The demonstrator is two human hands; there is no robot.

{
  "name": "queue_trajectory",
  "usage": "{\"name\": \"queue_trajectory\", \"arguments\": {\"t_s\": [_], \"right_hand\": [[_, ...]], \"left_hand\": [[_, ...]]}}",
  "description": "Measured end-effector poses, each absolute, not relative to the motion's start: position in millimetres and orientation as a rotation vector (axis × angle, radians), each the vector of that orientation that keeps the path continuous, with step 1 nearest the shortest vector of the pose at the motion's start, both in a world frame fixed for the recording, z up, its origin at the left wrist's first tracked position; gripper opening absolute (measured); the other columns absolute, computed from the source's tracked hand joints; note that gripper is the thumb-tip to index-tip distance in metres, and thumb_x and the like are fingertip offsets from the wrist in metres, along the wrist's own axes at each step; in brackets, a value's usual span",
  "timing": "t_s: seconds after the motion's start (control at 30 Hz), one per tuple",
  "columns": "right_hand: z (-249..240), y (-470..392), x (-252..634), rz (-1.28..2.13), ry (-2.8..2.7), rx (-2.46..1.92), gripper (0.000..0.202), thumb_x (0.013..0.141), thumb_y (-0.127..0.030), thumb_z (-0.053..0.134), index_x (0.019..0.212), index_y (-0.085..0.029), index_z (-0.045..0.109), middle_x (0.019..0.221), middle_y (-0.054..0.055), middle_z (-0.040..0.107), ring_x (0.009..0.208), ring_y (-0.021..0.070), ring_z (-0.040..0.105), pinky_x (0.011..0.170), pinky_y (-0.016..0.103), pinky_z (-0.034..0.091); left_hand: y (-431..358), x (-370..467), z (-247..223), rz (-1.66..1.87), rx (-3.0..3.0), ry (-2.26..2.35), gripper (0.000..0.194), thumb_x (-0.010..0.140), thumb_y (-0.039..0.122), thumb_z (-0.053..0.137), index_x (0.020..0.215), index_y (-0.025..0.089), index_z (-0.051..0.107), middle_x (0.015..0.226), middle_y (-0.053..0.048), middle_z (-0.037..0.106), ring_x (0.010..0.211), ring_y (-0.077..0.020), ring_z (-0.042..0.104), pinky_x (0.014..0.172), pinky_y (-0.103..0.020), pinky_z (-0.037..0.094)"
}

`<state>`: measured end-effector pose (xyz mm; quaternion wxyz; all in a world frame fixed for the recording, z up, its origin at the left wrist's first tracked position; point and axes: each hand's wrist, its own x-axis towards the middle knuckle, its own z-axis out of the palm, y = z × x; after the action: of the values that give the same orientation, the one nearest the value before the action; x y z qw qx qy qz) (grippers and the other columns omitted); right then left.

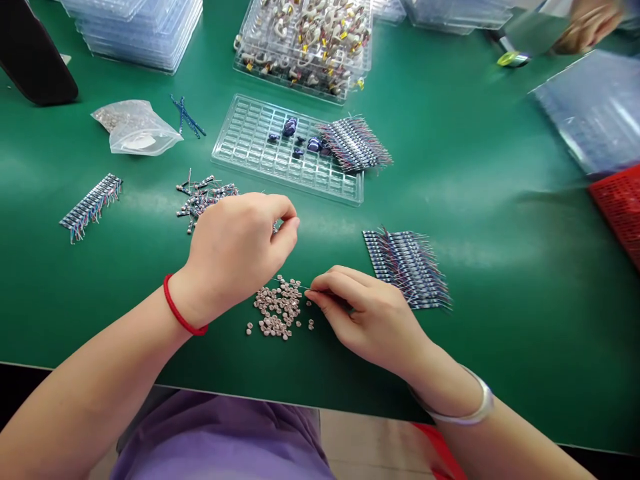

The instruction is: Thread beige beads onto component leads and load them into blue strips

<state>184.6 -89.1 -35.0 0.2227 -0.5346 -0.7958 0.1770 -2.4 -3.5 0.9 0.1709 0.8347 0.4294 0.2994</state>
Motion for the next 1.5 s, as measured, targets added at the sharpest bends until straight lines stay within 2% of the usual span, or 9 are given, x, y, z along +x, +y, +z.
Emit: {"name": "queue_trajectory", "arguments": {"t_s": [0.33,0.47,0.57,0.67,0.77,1.17,1.3,1.4,1.5], "right_hand": [[-38,-79,195,0.863,-1.920,-1.574,0.016,0.087,-0.025,0.057,0.071,-0.019,0.058,0.062,0.000,0.059,0.054,0.0125,0.051,0.050,0.025,0.039],[-36,-76,200,1.096,-1.634,-1.548,0.024,0.084,-0.038,0.062,0.071,-0.018,0.061,0.064,0.001,0.059,0.057,0.0128,0.052,0.052,0.024,0.042],[-35,-72,201,1.177,-1.418,-1.463,0.027,0.079,-0.043,0.068,0.072,-0.018,0.062,0.065,-0.001,0.057,0.058,0.0117,0.051,0.053,0.024,0.043],[-35,-69,197,1.309,-1.230,-1.343,0.028,0.075,-0.044,0.072,0.077,-0.018,0.063,0.068,-0.002,0.057,0.056,0.0098,0.050,0.053,0.023,0.044],[-34,-66,191,1.509,-1.090,-1.191,0.033,0.069,-0.045,0.077,0.080,-0.018,0.062,0.071,-0.002,0.060,0.056,0.0087,0.052,0.055,0.023,0.046],[-41,-48,188,1.649,-1.095,-1.063,0.048,0.052,-0.054,0.083,0.065,-0.013,0.062,0.055,-0.003,0.059,0.045,0.0074,0.050,0.047,0.022,0.040],[-41,-60,182,1.661,-1.066,-1.027,0.042,0.057,-0.048,0.083,0.064,-0.014,0.061,0.056,-0.003,0.056,0.047,0.0064,0.045,0.047,0.021,0.035],[-41,-60,184,1.615,-1.028,-1.030,0.034,0.069,-0.046,0.078,0.072,-0.017,0.062,0.061,-0.004,0.054,0.052,0.0077,0.046,0.050,0.021,0.038],[-38,-47,187,1.489,-0.998,-1.160,0.037,0.065,-0.050,0.079,0.072,-0.018,0.063,0.063,-0.002,0.055,0.054,0.0113,0.051,0.052,0.024,0.044]], "left_hand": [[-1,-4,0,0.873,2.326,1.210,0.014,0.084,0.019,0.058,0.078,0.017,0.071,0.060,0.002,0.064,0.052,-0.0103,0.052,0.055,-0.024,0.038],[0,-6,2,0.780,2.220,1.162,0.024,0.088,0.036,0.057,0.078,0.017,0.070,0.056,0.003,0.061,0.050,-0.0101,0.050,0.052,-0.024,0.036],[-2,-4,4,0.574,2.074,1.106,0.031,0.082,0.048,0.063,0.082,0.018,0.069,0.056,0.004,0.060,0.050,-0.0103,0.052,0.050,-0.022,0.036],[-9,2,3,0.392,1.995,0.990,0.022,0.078,0.040,0.069,0.082,0.019,0.070,0.065,0.003,0.066,0.056,-0.0107,0.056,0.052,-0.021,0.038],[-15,7,1,0.359,2.016,0.903,0.011,0.082,0.028,0.064,0.080,0.020,0.072,0.070,0.003,0.069,0.063,-0.0114,0.060,0.057,-0.020,0.041],[-8,5,-7,0.360,2.100,0.874,0.016,0.081,0.019,0.061,0.080,0.023,0.076,0.079,-0.001,0.075,0.075,-0.0173,0.068,0.071,-0.025,0.048],[-17,2,-3,0.379,2.158,0.828,0.013,0.081,0.015,0.063,0.081,0.019,0.076,0.080,-0.002,0.076,0.074,-0.0155,0.067,0.072,-0.023,0.048],[-11,-5,-1,0.383,2.218,0.949,0.011,0.082,0.018,0.066,0.085,0.018,0.076,0.083,-0.003,0.076,0.077,-0.0153,0.067,0.074,-0.022,0.048],[-2,-15,-3,0.394,2.244,1.120,0.013,0.084,0.021,0.064,0.087,0.015,0.076,0.089,-0.007,0.075,0.085,-0.0186,0.066,0.080,-0.025,0.048]]}}
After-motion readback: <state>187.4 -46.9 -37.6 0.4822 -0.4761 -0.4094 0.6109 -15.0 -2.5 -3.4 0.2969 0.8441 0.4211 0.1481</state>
